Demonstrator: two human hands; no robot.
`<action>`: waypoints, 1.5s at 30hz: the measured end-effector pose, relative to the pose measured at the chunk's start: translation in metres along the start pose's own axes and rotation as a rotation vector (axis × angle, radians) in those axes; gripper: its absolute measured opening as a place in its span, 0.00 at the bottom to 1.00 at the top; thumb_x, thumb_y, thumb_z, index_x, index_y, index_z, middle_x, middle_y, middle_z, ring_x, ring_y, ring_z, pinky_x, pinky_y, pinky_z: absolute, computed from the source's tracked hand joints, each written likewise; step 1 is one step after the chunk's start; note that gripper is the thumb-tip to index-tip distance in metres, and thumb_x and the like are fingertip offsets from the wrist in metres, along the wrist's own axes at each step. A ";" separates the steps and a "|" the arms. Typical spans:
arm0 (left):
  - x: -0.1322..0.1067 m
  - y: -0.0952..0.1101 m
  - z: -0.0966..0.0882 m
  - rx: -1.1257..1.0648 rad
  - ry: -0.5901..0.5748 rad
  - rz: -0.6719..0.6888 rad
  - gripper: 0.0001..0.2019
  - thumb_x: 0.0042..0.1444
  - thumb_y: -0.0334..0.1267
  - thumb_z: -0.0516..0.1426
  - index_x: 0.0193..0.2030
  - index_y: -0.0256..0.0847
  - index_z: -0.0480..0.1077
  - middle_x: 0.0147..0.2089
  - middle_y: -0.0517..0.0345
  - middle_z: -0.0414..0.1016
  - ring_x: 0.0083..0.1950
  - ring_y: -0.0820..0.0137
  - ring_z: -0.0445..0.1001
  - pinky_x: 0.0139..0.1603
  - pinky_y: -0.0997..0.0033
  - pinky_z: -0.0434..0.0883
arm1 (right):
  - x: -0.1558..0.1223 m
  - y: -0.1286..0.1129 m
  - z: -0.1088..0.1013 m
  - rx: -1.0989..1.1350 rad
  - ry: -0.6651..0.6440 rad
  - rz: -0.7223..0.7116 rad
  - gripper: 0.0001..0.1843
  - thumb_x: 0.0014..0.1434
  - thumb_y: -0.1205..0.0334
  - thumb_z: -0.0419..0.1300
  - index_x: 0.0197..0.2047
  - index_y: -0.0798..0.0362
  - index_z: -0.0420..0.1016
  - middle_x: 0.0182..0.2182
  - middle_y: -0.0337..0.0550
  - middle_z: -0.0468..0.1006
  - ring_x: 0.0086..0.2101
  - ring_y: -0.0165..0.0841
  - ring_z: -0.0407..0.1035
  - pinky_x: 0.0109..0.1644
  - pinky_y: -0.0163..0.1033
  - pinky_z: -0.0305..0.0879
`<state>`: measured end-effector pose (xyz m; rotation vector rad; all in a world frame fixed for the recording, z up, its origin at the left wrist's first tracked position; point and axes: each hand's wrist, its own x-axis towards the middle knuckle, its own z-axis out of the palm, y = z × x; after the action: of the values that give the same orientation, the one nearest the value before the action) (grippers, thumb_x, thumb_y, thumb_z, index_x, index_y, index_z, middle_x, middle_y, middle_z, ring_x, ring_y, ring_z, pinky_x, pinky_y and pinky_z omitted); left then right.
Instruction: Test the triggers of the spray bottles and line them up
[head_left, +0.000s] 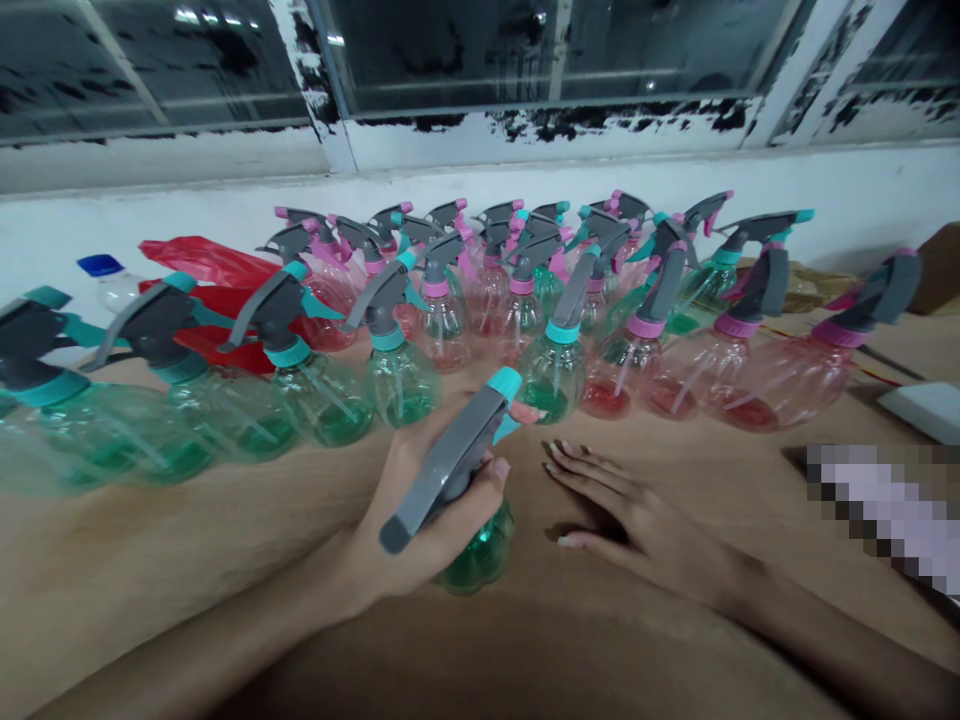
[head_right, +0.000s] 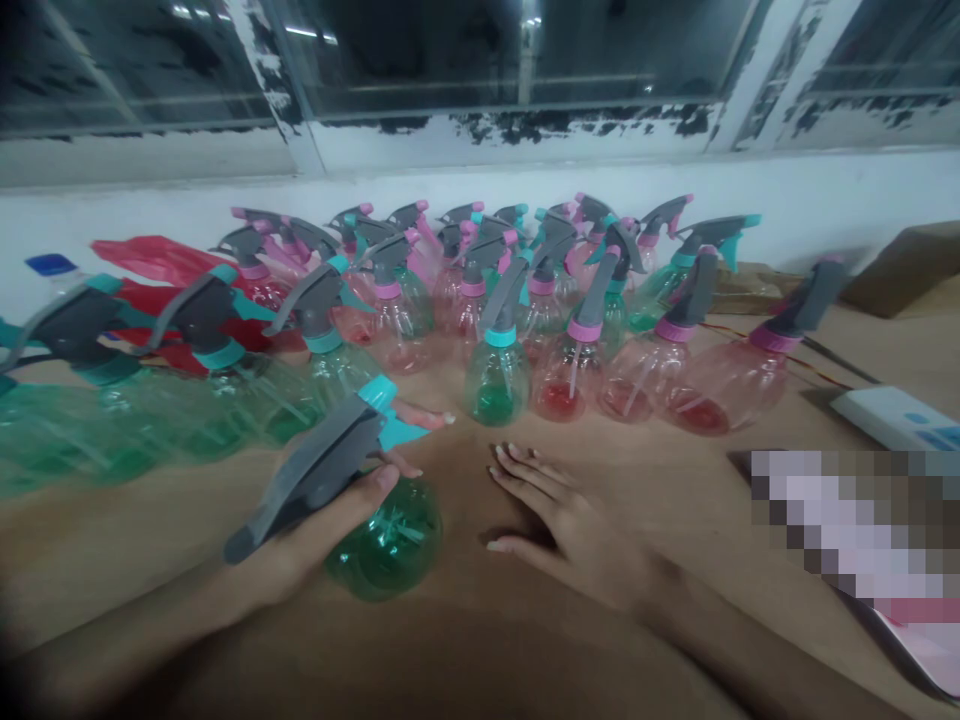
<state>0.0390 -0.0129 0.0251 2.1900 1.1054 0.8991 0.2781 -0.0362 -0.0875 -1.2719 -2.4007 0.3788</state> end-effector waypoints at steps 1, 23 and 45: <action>0.000 0.001 0.000 -0.006 0.003 -0.008 0.04 0.54 0.36 0.52 0.33 0.46 0.68 0.29 0.61 0.74 0.28 0.69 0.74 0.30 0.69 0.71 | 0.000 0.000 0.000 0.000 -0.003 -0.002 0.33 0.61 0.47 0.54 0.66 0.46 0.52 0.64 0.43 0.58 0.63 0.39 0.51 0.65 0.53 0.52; 0.001 0.001 -0.004 -0.220 -0.040 0.023 0.05 0.49 0.34 0.52 0.30 0.45 0.68 0.31 0.59 0.73 0.33 0.64 0.75 0.38 0.63 0.75 | 0.000 0.001 0.001 -0.007 0.007 -0.013 0.33 0.61 0.47 0.54 0.66 0.47 0.52 0.64 0.43 0.58 0.63 0.39 0.51 0.65 0.53 0.53; -0.002 -0.001 0.001 0.018 0.037 -0.012 0.08 0.54 0.37 0.51 0.40 0.45 0.68 0.29 0.62 0.74 0.29 0.68 0.76 0.28 0.71 0.71 | 0.000 0.000 0.001 -0.005 0.019 -0.019 0.34 0.61 0.49 0.55 0.67 0.47 0.51 0.64 0.43 0.58 0.63 0.39 0.51 0.65 0.52 0.52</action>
<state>0.0388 -0.0142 0.0234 2.1869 1.1465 0.9313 0.2777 -0.0361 -0.0889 -1.2479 -2.3974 0.3540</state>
